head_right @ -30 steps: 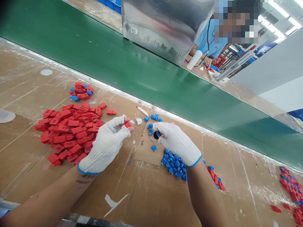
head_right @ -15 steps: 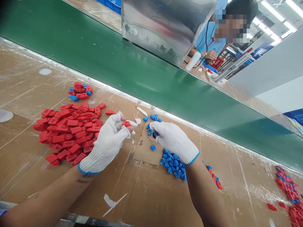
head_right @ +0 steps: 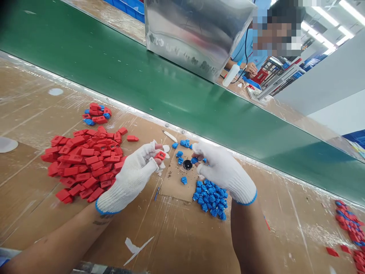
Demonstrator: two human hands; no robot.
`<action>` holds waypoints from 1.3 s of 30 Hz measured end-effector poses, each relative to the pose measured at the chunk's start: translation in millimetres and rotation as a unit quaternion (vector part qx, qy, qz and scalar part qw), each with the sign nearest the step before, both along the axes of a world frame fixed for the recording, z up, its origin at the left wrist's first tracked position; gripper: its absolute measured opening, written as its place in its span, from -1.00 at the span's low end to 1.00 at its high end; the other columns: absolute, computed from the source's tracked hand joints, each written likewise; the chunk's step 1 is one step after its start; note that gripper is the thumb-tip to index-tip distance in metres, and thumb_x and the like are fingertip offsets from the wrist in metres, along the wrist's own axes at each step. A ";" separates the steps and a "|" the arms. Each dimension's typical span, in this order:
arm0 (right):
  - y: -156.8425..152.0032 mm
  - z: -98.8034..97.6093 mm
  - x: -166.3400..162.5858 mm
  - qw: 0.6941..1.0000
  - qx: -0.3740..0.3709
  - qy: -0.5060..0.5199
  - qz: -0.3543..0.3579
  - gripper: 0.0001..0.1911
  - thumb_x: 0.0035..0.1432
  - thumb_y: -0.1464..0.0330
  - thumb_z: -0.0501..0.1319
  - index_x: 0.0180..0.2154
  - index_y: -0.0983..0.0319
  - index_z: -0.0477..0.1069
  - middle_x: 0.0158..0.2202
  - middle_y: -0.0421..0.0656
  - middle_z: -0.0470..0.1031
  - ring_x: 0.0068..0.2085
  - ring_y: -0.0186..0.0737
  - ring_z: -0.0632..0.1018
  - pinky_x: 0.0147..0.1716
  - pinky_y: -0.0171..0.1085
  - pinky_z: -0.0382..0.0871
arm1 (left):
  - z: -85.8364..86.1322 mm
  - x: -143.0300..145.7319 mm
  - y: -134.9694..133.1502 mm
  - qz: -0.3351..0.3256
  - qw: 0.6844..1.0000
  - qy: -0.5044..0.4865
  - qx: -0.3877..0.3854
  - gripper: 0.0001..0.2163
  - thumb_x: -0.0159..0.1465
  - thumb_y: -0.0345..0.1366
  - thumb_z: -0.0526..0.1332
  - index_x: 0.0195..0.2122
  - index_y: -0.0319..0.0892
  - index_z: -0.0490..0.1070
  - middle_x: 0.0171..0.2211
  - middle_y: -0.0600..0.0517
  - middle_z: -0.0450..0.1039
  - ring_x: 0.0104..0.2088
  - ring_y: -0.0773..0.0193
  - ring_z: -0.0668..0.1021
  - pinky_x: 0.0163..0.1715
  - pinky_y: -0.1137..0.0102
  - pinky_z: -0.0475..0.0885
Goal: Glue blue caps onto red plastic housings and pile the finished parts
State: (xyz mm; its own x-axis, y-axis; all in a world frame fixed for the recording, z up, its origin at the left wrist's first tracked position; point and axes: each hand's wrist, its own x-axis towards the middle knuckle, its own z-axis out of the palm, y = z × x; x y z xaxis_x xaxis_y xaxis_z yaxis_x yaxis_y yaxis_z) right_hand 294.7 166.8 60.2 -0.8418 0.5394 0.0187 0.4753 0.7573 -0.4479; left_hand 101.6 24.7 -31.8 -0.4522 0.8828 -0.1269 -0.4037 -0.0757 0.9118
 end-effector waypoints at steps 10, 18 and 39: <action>-57.5 -32.2 -6.5 0.912 -0.121 0.385 -0.070 -0.72 0.18 0.43 0.44 -0.24 0.09 0.35 -0.18 -0.18 0.66 -0.13 -0.12 0.71 -0.12 -0.09 0.66 | 3.6 8.4 -8.5 -0.102 0.990 -0.073 0.064 -0.71 0.21 -0.15 0.55 -0.23 -0.19 0.54 -0.33 -0.02 0.61 -0.42 0.31 0.60 -0.39 0.40 0.57; -66.2 -42.9 -14.5 0.894 -0.174 0.410 -0.044 -0.71 0.20 0.42 0.46 -0.25 0.11 0.34 -0.20 -0.19 0.66 -0.20 -0.19 0.70 -0.23 -0.20 0.62 | 13.8 10.0 -11.8 -0.037 0.996 0.015 0.086 -0.70 0.06 -0.44 0.53 -0.39 -0.13 0.38 -0.35 0.03 0.64 -0.38 0.29 0.61 -0.40 0.43 0.53; -71.3 -31.8 -21.5 0.926 -0.185 0.310 0.113 -0.69 0.42 0.03 0.30 -0.22 0.12 0.54 -0.13 -0.07 0.63 0.13 0.03 0.60 0.07 -0.02 0.56 | 20.1 22.1 -26.8 -0.088 0.986 0.129 0.061 -0.70 0.07 -0.32 0.49 -0.59 -0.07 0.34 -0.51 0.06 0.55 -0.48 0.22 0.53 -0.43 0.30 0.50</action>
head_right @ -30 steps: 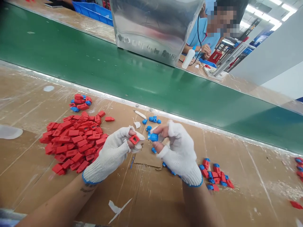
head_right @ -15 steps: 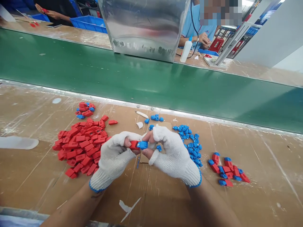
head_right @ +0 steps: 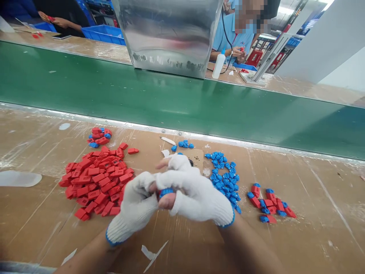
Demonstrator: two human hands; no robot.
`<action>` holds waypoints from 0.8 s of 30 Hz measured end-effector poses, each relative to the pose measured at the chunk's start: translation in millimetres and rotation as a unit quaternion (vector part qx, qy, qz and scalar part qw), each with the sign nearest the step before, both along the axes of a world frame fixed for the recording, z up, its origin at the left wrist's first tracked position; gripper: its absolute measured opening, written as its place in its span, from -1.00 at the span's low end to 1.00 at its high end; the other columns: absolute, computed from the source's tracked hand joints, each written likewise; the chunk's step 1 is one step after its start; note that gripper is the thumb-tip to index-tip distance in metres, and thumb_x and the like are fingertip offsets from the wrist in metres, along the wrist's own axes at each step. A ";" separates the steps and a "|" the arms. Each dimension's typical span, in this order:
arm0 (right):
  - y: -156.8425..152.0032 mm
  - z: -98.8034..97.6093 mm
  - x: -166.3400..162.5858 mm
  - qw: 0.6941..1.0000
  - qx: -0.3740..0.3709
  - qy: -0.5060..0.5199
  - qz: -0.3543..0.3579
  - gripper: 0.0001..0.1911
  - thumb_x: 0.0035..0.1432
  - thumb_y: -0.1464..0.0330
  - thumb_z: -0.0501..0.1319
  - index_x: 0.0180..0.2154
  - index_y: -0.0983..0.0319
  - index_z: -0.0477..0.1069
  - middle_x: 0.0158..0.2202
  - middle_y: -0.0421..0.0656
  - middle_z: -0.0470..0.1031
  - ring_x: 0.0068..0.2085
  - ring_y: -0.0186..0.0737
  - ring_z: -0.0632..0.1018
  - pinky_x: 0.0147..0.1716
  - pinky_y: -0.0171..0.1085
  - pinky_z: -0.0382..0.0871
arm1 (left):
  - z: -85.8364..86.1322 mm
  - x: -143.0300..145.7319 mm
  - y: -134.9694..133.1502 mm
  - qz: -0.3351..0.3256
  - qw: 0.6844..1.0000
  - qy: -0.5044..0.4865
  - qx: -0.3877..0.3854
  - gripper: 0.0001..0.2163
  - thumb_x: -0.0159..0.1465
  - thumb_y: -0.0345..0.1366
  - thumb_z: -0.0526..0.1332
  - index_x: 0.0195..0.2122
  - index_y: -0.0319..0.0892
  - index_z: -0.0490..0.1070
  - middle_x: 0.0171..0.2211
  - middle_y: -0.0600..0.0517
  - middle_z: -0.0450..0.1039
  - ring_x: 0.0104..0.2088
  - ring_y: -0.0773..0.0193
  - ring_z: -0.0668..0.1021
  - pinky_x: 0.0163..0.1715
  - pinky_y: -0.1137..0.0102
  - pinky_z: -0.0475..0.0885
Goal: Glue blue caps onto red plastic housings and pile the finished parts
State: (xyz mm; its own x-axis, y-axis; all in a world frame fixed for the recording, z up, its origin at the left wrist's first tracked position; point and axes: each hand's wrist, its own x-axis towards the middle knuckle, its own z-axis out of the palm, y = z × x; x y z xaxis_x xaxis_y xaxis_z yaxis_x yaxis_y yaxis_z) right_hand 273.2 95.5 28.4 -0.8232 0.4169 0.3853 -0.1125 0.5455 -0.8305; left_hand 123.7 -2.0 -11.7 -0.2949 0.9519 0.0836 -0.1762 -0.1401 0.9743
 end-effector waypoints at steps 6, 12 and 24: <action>-18.6 -5.0 -9.6 0.977 -0.125 0.141 -0.100 -0.49 0.50 -0.03 0.11 -0.43 0.13 0.30 -0.47 -0.19 0.39 -0.40 -0.19 0.48 -0.36 -0.12 0.45 | -8.4 11.9 0.6 -0.018 0.997 0.024 -0.072 -0.79 0.17 -0.26 0.43 -0.48 -0.08 0.40 -0.53 0.10 0.44 -0.52 0.26 0.44 -0.48 0.33 0.39; 18.8 19.8 67.5 0.921 -0.166 0.198 -0.292 -0.88 0.20 0.20 0.40 -0.32 0.08 0.59 -0.63 -0.32 0.16 -0.62 -0.34 0.07 -0.61 -0.26 -0.08 | -14.3 -65.8 19.8 0.172 0.867 0.463 -0.057 -0.75 0.31 -0.26 0.33 0.01 -0.11 0.61 0.08 -0.21 0.64 0.10 -0.16 0.60 0.13 0.02 0.43; 63.6 -11.7 200.6 0.673 0.095 -0.572 -0.458 -0.59 0.38 0.15 0.02 -0.08 0.07 0.64 -0.12 -0.07 0.74 -0.13 0.03 0.67 -0.27 -0.18 0.30 | -15.0 -98.2 29.6 0.005 0.659 0.697 -0.282 -0.51 0.43 -0.38 -0.02 0.23 -0.20 0.60 0.12 -0.28 0.66 0.04 -0.34 0.65 -0.05 -0.06 0.41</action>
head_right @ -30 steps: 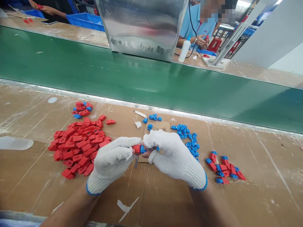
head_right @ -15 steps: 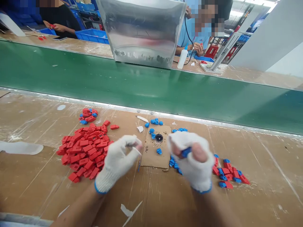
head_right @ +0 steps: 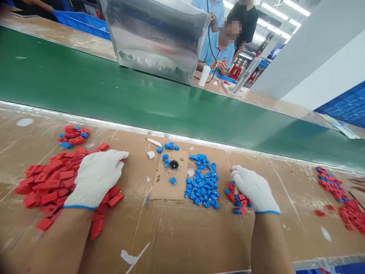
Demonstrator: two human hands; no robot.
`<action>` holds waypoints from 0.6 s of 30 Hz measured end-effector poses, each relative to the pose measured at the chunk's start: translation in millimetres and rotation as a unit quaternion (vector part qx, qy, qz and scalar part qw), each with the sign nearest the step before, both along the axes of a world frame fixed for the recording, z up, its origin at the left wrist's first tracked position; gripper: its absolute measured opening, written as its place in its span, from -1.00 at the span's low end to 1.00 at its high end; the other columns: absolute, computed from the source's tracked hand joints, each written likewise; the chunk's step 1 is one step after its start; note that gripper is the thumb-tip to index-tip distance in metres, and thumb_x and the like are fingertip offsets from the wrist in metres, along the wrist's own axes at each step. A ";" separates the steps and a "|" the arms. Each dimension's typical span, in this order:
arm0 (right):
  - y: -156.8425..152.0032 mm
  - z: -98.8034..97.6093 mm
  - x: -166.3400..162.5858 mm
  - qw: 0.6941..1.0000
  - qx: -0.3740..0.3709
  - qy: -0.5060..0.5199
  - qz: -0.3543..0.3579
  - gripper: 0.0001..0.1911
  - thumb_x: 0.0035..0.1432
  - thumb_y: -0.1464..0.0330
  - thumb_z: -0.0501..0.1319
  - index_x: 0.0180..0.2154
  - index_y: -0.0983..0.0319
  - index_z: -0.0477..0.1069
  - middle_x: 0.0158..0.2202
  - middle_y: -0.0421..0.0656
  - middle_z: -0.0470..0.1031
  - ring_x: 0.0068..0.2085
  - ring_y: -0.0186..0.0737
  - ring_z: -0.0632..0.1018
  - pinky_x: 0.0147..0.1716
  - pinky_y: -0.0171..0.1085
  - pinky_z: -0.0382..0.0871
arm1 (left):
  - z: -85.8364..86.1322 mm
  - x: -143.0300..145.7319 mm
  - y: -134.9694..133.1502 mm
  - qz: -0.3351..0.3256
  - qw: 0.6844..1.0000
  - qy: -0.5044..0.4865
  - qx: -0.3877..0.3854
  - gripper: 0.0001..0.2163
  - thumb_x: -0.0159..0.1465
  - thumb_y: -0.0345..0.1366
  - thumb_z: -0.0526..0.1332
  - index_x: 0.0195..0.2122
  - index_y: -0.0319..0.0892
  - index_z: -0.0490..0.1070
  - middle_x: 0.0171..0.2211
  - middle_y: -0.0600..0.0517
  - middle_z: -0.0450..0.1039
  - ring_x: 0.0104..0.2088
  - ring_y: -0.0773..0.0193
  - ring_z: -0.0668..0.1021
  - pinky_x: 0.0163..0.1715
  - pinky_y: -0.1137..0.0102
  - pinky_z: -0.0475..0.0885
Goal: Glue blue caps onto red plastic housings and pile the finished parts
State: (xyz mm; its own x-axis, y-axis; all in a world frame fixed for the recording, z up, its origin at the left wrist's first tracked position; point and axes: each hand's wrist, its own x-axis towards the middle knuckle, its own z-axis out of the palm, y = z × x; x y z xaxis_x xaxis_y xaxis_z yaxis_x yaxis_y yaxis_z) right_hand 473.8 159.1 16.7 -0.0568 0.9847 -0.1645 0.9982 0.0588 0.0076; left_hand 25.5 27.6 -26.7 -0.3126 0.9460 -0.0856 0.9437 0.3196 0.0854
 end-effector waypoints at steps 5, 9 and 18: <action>-0.3 16.7 -28.5 0.997 -0.008 -0.062 0.039 -0.57 0.49 0.17 -0.07 -0.18 0.10 0.56 -0.08 -0.08 0.68 -0.07 0.01 0.62 -0.29 -0.19 0.20 | 4.3 6.5 4.2 0.021 0.999 -0.033 0.026 -0.48 0.45 -0.35 -0.07 0.27 -0.19 0.55 0.11 -0.30 0.63 0.02 -0.36 0.67 -0.14 -0.04 0.45; 7.6 10.6 -78.6 0.980 0.021 -0.013 0.199 -0.77 0.36 0.41 0.10 -0.17 0.14 0.55 -0.10 -0.10 0.63 -0.06 -0.08 0.58 -0.26 -0.23 0.18 | -6.0 16.4 2.5 0.053 0.950 -0.225 0.208 -0.58 0.36 -0.28 0.10 0.19 -0.15 0.52 0.12 -0.22 0.59 0.03 -0.15 0.66 -0.05 0.09 0.51; 16.3 -29.1 -95.5 0.966 0.006 -0.010 0.260 -0.64 0.21 0.58 0.19 -0.04 0.16 0.56 -0.05 -0.05 0.67 -0.07 -0.04 0.60 -0.20 -0.21 0.28 | 6.6 48.7 4.6 0.199 0.592 -0.712 0.321 -0.59 0.07 -0.25 0.46 -0.23 -0.08 0.20 -0.29 0.10 0.58 -0.43 0.39 0.53 -0.36 0.45 0.46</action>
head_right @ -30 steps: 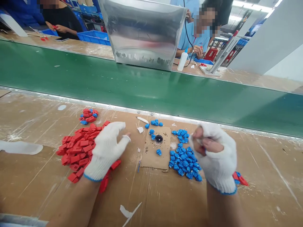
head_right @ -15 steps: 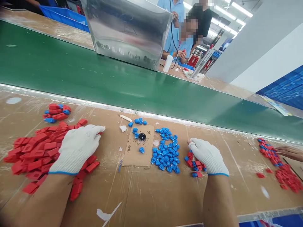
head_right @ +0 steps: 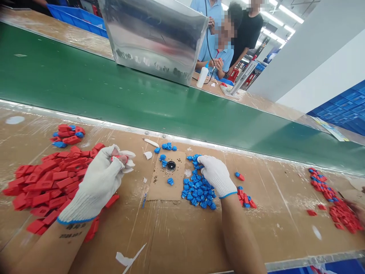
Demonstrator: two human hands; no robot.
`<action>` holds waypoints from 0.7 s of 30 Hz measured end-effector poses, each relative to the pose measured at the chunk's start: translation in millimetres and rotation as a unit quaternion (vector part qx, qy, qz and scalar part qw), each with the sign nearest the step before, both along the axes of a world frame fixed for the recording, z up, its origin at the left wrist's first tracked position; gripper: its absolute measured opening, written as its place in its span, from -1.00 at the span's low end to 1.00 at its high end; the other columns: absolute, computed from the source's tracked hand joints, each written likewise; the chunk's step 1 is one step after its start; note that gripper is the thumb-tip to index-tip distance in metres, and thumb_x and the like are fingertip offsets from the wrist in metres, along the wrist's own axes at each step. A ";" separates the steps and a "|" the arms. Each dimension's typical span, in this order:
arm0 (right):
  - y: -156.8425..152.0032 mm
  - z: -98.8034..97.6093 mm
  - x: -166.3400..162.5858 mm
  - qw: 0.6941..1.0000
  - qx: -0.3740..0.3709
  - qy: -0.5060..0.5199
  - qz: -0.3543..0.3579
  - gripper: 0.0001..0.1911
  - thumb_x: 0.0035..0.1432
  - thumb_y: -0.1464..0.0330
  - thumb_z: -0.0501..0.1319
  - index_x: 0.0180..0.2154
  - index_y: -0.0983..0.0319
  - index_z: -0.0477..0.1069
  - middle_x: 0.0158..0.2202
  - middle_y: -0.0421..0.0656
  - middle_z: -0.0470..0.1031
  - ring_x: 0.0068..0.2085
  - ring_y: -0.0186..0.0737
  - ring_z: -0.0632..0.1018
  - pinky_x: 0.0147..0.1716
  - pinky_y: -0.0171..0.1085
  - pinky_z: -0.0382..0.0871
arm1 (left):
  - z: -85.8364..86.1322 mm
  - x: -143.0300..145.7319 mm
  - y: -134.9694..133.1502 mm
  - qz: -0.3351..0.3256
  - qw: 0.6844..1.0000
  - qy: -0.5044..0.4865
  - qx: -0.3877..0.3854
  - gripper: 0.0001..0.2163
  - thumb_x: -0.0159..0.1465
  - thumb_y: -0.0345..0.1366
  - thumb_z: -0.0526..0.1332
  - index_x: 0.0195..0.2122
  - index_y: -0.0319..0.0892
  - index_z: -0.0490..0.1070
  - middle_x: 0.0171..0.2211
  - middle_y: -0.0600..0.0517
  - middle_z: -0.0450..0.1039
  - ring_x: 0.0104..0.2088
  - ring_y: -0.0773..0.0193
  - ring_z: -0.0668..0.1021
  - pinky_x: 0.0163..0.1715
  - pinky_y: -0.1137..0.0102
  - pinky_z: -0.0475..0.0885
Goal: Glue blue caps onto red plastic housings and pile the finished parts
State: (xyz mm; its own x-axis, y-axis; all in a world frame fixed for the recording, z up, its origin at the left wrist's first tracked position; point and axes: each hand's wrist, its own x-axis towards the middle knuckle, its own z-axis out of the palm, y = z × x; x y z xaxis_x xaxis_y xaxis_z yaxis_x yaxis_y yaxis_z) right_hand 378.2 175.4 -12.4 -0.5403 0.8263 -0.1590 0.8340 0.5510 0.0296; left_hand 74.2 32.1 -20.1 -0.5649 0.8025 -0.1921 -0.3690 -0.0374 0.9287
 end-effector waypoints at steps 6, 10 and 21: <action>3.6 -7.8 7.0 1.000 -0.007 -0.002 0.006 -0.69 0.14 0.58 0.23 -0.11 0.20 0.54 -0.10 -0.02 0.64 -0.06 0.00 0.57 -0.14 -0.19 0.32 | 5.3 5.0 -2.7 -0.048 0.997 -0.058 0.021 -0.59 0.04 -0.24 0.46 -0.22 -0.09 0.24 -0.39 0.16 0.53 -0.53 0.44 0.46 -0.54 0.51 0.31; -0.6 0.9 12.0 0.996 0.007 0.086 0.011 -0.69 0.16 0.59 0.18 -0.13 0.17 0.52 -0.16 -0.09 0.59 -0.10 -0.08 0.56 -0.14 -0.20 0.38 | 4.9 10.0 -8.3 -0.057 0.998 -0.024 0.015 -0.67 0.11 -0.22 0.43 -0.24 -0.11 0.30 -0.40 0.13 0.50 -0.53 0.43 0.45 -0.51 0.48 0.33; -76.1 31.3 -109.7 0.833 -0.192 0.499 0.138 -0.78 0.30 0.53 0.28 -0.30 0.08 0.49 -0.42 -0.24 0.49 -0.40 -0.22 0.54 -0.41 -0.23 0.48 | 3.7 35.3 -19.4 -0.302 0.952 0.050 -0.005 -0.66 0.33 0.01 0.30 -0.35 -0.18 0.38 -0.55 0.13 0.32 -0.55 0.41 0.30 -0.53 0.46 0.19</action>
State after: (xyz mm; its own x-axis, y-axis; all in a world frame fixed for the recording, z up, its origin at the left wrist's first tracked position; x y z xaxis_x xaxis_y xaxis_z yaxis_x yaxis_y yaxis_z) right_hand 268.6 99.3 18.9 -0.7235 0.6396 0.2597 0.1762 0.5349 -0.8263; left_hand 109.4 12.7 -16.4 -0.0170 0.9851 -0.1709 -0.2305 0.1625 0.9594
